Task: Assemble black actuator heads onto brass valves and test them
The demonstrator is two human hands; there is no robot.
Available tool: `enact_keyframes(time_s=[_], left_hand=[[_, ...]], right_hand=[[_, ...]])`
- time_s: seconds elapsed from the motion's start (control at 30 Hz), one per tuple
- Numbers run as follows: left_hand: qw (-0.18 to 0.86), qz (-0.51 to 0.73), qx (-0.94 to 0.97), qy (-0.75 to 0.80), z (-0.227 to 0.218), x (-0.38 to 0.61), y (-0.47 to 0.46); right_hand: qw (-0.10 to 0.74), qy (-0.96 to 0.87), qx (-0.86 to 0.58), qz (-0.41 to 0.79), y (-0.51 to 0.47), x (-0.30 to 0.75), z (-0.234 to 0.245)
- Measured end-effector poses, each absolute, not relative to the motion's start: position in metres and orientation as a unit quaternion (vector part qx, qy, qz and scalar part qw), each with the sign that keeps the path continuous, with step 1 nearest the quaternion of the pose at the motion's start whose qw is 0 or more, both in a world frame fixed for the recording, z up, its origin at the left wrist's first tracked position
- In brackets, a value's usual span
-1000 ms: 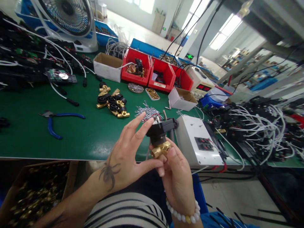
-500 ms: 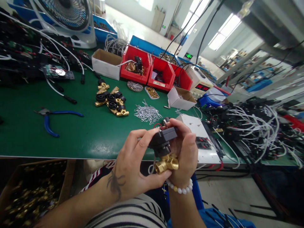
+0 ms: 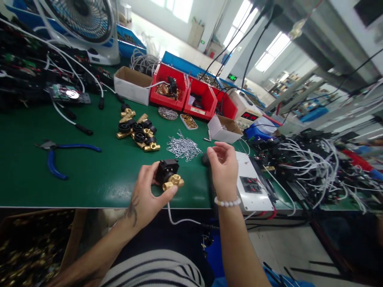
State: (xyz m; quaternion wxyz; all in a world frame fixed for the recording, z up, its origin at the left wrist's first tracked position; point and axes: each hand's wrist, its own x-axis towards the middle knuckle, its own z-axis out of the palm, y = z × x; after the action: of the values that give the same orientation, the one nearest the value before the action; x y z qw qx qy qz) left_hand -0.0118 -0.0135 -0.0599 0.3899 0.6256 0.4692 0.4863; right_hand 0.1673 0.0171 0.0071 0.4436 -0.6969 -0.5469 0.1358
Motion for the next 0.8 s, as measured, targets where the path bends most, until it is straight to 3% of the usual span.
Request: enact_keyframes(time_s=[0.13,0.37,0.63,0.8], left_hand=[[0.410,0.481,0.601,0.489,-0.068,-0.016,-0.006],[0.372,0.453,0.646,0.488,-0.064,-0.014,-0.010],[0.407,0.464,0.631,0.470,-0.065,-0.015,-0.009],[0.384,0.457,0.651,0.468,-0.055,-0.013,-0.016]], right_hand=[[0.217,-0.620,-0.742,0.133,0.045,0.176,-0.003],[0.101,-0.626,-0.754,0.174,0.067,0.164,-0.025],[0.266,-0.634,-0.668,0.285,0.030,0.169,-0.001],[0.463,-0.565,-0.539,0.421,-0.010,0.164,0.014]])
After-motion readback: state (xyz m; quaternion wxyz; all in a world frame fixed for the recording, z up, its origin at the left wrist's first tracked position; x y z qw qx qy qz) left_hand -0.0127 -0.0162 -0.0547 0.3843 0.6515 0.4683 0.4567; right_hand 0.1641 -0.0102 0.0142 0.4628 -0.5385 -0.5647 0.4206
